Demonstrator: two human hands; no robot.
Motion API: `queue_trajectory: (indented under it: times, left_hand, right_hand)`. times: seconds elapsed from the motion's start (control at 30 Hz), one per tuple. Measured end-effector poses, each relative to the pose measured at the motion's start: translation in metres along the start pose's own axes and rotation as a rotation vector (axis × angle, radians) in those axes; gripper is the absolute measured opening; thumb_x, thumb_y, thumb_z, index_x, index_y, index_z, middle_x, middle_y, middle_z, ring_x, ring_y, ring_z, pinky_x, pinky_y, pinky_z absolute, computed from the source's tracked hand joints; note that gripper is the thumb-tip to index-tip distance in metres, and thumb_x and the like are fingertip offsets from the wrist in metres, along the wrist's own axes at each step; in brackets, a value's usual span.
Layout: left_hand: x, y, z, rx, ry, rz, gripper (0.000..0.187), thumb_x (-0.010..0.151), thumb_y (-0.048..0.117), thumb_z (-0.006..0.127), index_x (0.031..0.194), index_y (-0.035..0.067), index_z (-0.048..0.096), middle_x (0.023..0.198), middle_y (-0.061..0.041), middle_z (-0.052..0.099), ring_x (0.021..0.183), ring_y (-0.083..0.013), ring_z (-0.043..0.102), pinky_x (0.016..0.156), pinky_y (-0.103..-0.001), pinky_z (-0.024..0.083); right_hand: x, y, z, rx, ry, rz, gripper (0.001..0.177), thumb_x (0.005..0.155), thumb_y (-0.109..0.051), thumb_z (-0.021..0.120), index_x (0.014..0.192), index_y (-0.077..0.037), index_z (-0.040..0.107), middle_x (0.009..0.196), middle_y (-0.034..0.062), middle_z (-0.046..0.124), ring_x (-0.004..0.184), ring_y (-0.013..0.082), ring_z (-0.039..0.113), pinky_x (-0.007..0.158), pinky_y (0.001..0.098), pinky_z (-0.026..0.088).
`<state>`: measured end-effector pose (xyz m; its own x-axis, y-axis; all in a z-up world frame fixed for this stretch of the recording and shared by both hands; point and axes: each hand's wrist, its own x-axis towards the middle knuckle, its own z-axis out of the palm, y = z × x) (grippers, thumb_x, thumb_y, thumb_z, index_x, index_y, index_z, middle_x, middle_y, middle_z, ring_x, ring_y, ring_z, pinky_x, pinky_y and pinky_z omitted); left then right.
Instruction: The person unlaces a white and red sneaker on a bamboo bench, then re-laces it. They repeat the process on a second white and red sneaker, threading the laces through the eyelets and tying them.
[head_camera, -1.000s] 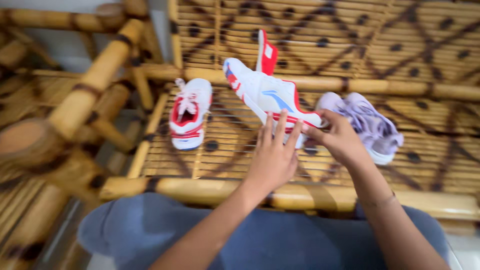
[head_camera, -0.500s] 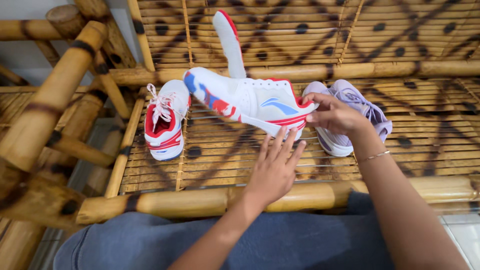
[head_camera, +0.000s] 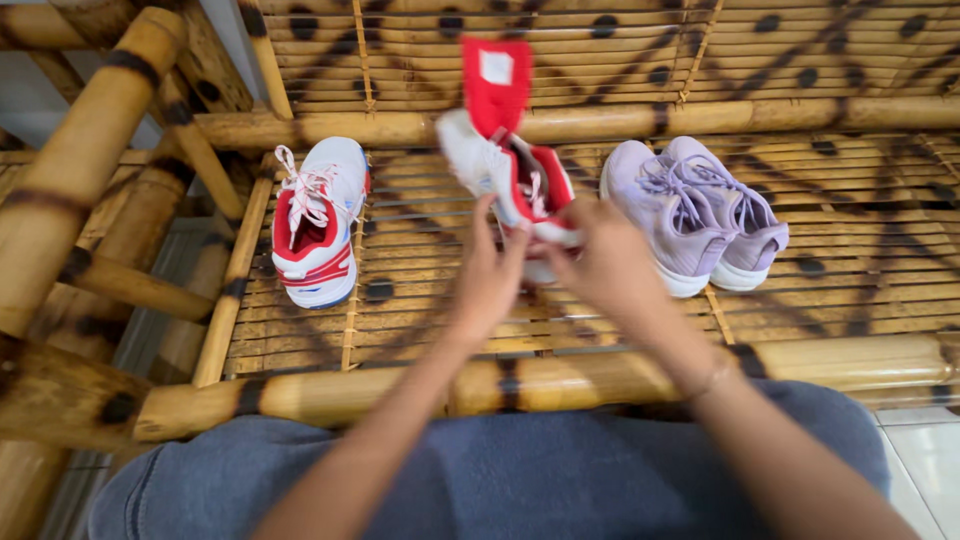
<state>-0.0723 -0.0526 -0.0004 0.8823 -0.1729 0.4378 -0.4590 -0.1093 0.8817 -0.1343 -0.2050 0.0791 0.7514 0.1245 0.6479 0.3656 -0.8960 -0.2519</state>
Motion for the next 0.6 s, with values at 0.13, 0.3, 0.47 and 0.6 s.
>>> queue_trajectory:
  times: [0.13, 0.3, 0.47, 0.6]
  left_hand:
    - [0.010, -0.037, -0.002, -0.313, -0.204, -0.323, 0.068, 0.100, 0.045, 0.056, 0.150, 0.004, 0.034, 0.113, -0.017, 0.069, 0.096, -0.0234, 0.069, 0.083, -0.035, 0.056]
    - [-0.006, -0.059, -0.004, -0.253, -0.233, -0.363, 0.070, 0.100, 0.042, 0.058, 0.150, 0.005, 0.026, 0.117, -0.017, 0.069, 0.101, -0.0220, 0.069, 0.084, -0.036, 0.057]
    - [-0.001, -0.046, -0.020, -0.144, -0.316, -0.425, 0.073, 0.098, 0.038, 0.054, 0.155, 0.009, 0.020, 0.118, -0.023, 0.071, 0.105, -0.0260, 0.070, 0.093, -0.036, 0.054]
    - [0.006, -0.030, -0.036, 0.142, -0.333, 0.143, 0.053, 0.107, 0.029, 0.053, 0.152, 0.004, 0.040, 0.147, -0.028, 0.053, 0.136, -0.0386, 0.054, 0.111, -0.044, 0.043]
  right_hand:
    - [-0.019, -0.027, 0.031, -0.037, -0.179, 0.164, 0.038, 0.089, -0.026, 0.077, 0.106, 0.001, 0.056, 0.095, 0.0282, 0.063, 0.070, 0.0479, 0.066, 0.058, 0.0543, 0.054]
    - [-0.029, -0.027, 0.038, 0.069, -0.276, 0.086, 0.041, 0.088, -0.030, 0.073, 0.107, 0.001, 0.054, 0.097, 0.0278, 0.063, 0.074, 0.0474, 0.067, 0.061, 0.0541, 0.055]
    - [0.004, 0.014, 0.004, 0.166, -0.503, 0.275, 0.035, 0.093, -0.040, 0.071, 0.105, -0.008, 0.071, 0.099, 0.0182, 0.074, 0.081, 0.0363, 0.071, 0.073, 0.0474, 0.057]
    - [0.032, 0.026, -0.006, 0.082, -0.213, -0.093, 0.036, 0.090, -0.036, 0.075, 0.109, -0.005, 0.074, 0.136, 0.0206, 0.059, 0.124, 0.0417, 0.059, 0.103, 0.0519, 0.050]
